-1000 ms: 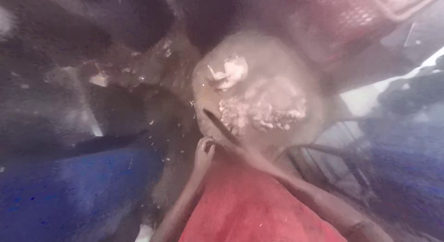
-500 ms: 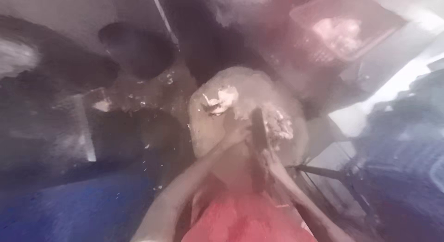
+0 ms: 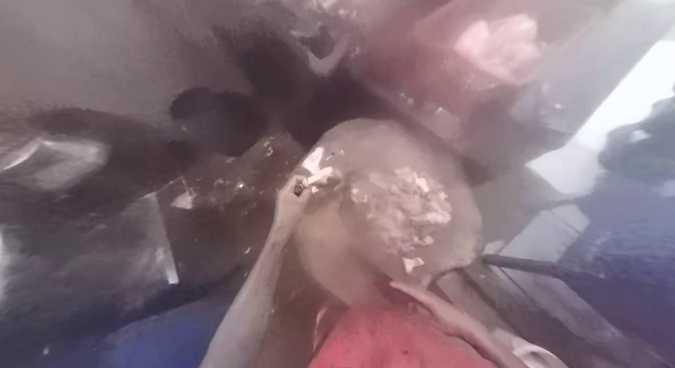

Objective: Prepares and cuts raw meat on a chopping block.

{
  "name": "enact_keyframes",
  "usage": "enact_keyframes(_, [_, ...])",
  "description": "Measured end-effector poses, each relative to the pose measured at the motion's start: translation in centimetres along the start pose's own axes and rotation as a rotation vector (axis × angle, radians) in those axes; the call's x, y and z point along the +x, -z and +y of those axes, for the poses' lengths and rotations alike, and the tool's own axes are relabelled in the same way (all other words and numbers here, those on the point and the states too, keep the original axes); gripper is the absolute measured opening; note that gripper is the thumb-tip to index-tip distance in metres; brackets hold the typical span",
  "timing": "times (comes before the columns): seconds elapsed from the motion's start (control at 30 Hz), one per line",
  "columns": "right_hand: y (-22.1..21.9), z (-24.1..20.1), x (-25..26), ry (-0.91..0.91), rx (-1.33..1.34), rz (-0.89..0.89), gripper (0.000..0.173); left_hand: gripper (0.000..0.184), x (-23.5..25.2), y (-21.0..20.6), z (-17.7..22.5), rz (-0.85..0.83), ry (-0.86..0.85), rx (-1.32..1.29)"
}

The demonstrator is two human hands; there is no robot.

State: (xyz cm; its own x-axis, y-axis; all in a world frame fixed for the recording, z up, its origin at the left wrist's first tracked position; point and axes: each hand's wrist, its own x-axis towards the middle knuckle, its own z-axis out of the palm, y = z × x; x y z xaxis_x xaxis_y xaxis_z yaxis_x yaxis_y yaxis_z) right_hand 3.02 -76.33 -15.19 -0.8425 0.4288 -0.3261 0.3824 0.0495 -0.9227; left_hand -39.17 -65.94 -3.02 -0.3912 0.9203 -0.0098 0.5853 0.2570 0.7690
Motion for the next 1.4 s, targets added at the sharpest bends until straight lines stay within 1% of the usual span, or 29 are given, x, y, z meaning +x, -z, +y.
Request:
enact_keyframes(0.03, [-0.6, 0.8, 0.7, 0.065, 0.076, 0.0, 0.054, 0.014, -1.0, 1.4, 1.3, 0.013, -0.027, -0.063])
enact_keyframes(0.07, [-1.1, 1.2, 1.8, 0.082, 0.119, 0.011, 0.048, 0.012, -2.0, 2.5, 2.5, 0.008, -0.036, -0.109])
enact_keyframes(0.1, [-1.5, 1.1, 2.7, 0.038, 0.139, 0.044, 0.043, 0.012, -2.9, 3.4, 3.4, -0.019, -0.024, -0.141])
enact_keyframes(0.13, [-1.6, 0.8, 3.7, -0.026, 0.156, 0.08, 0.042, 0.011, -3.9, 4.0, 3.9, -0.051, 0.004, -0.171])
enact_keyframes(0.2, [-1.9, 1.0, 5.0, -0.05, 0.21, 0.137, 0.045, 0.007, -6.1, 4.9, 3.6, -0.084, 0.078, -0.226])
enact_keyframes(0.3, [-2.4, 0.4, 6.7, -0.021, 0.183, 0.269, 0.046, 0.006, -9.7, 5.6, 0.8, 0.036, 0.198, -0.383])
enact_keyframes(0.37, [-2.2, -1.9, 8.3, -0.049, 0.094, 0.336, 0.047, 0.007, -11.8, 5.1, -2.9, 0.113, 0.212, -0.459])
enact_keyframes(0.43, [-1.2, -4.9, 10.1, -0.021, -0.004, 0.344, 0.046, 0.013, -13.5, 3.5, -7.7, 0.07, 0.202, -0.373])
enact_keyframes(0.5, [-0.4, -9.5, 11.3, 0.139, -0.033, 0.333, 0.046, 0.018, -15.3, 1.4, -11.9, -0.009, 0.228, -0.298])
enact_keyframes(0.53, [-0.1, -12.4, 11.6, 0.236, -0.032, 0.336, 0.045, 0.019, -16.0, 0.5, -13.1, -0.034, 0.231, -0.281])
enact_keyframes(0.6, [-0.5, -17.2, 12.1, 0.455, -0.024, 0.373, 0.038, 0.017, -17.3, -0.2, -13.6, -0.067, 0.229, -0.313])
enact_keyframes(0.63, [-1.1, -18.8, 12.5, 0.537, -0.026, 0.381, 0.036, 0.017, -17.9, -0.2, -13.5, -0.077, 0.224, -0.34])
enact_keyframes(0.7, [-3.3, -19.2, 14.5, 0.652, -0.032, 0.405, 0.029, 0.015, -18.5, 0.3, -13.6, -0.094, 0.182, -0.358])
enact_keyframes(0.73, [-4.5, -18.2, 15.4, 0.678, -0.048, 0.406, 0.026, 0.015, -18.6, 0.6, -13.8, -0.11, 0.153, -0.325])
enact_keyframes(0.77, [-5.8, -16.3, 16.1, 0.655, -0.073, 0.382, 0.027, 0.016, -18.8, 1.0, -14.0, -0.127, 0.133, -0.276])
enact_keyframes(0.8, [-6.9, -13.9, 16.0, 0.545, -0.143, 0.299, 0.03, 0.016, -19.2, 1.3, -14.1, -0.137, 0.126, -0.222])
enact_keyframes(0.87, [-8.2, -9.2, 15.0, 0.191, -0.32, 0.051, 0.041, 0.019, -20.1, 2.2, -14.0, -0.156, 0.161, -0.104])
enact_keyframes(0.9, [-8.5, -7.5, 14.4, 0.047, -0.352, -0.048, 0.045, 0.02, -20.8, 2.7, -13.8, -0.15, 0.185, -0.084])
enact_keyframes(0.93, [-8.6, -6.9, 13.6, -0.049, -0.375, -0.109, 0.048, 0.019, -21.4, 3.5, -13.5, -0.12, 0.192, -0.109])
enact_keyframes(1.0, [-7.8, -6.5, 12.0, -0.145, -0.389, -0.201, 0.052, 0.015, -23.2, 5.2, -12.7, -0.011, 0.149, -0.24])
enact_keyframes(1.03, [-7.2, -6.1, 11.2, -0.15, -0.367, -0.214, 0.053, 0.01, -23.8, 6.0, -12.1, 0.025, 0.127, -0.331])
enact_keyframes(1.07, [-6.1, -5.8, 10.8, -0.123, -0.319, -0.187, 0.054, 0.009, -23.8, 6.8, -11.6, 0.037, 0.118, -0.438])
enact_keyframes(1.13, [-4.5, -4.7, 10.1, -0.075, -0.232, -0.082, 0.058, 0.012, -23.6, 7.2, -11.0, 0.012, 0.126, -0.71])
enact_keyframes(1.17, [-4.0, -4.0, 10.0, -0.049, -0.221, -0.007, 0.058, 0.012, -23.5, 6.6, -10.9, 0.027, 0.157, -0.895])
enact_keyframes(1.23, [-3.2, -3.6, 10.7, -0.054, -0.25, 0.127, 0.059, 0.007, -22.9, 4.5, -10.9, 0.095, 0.233, -1.245])
enact_keyframes(1.27, [-2.8, -4.0, 11.3, -0.06, -0.268, 0.191, 0.057, 0.007, -22.6, 3.2, -11.3, 0.124, 0.284, -1.318])
enact_keyframes(1.3, [-2.5, -4.9, 11.8, -0.071, -0.288, 0.247, 0.056, 0.01, -22.3, 1.5, -12.1, 0.138, 0.346, -1.293])
enact_keyframes(1.33, [-2.1, -6.3, 12.3, -0.068, -0.302, 0.284, 0.057, 0.01, -22.1, -0.5, -13.2, 0.137, 0.418, -1.171])
enact_keyframes(1.4, [-1.4, -10.2, 12.8, 0.024, -0.275, 0.33, 0.063, 0.011, -22.5, -4.7, -16.0, 0.044, 0.54, -0.861])
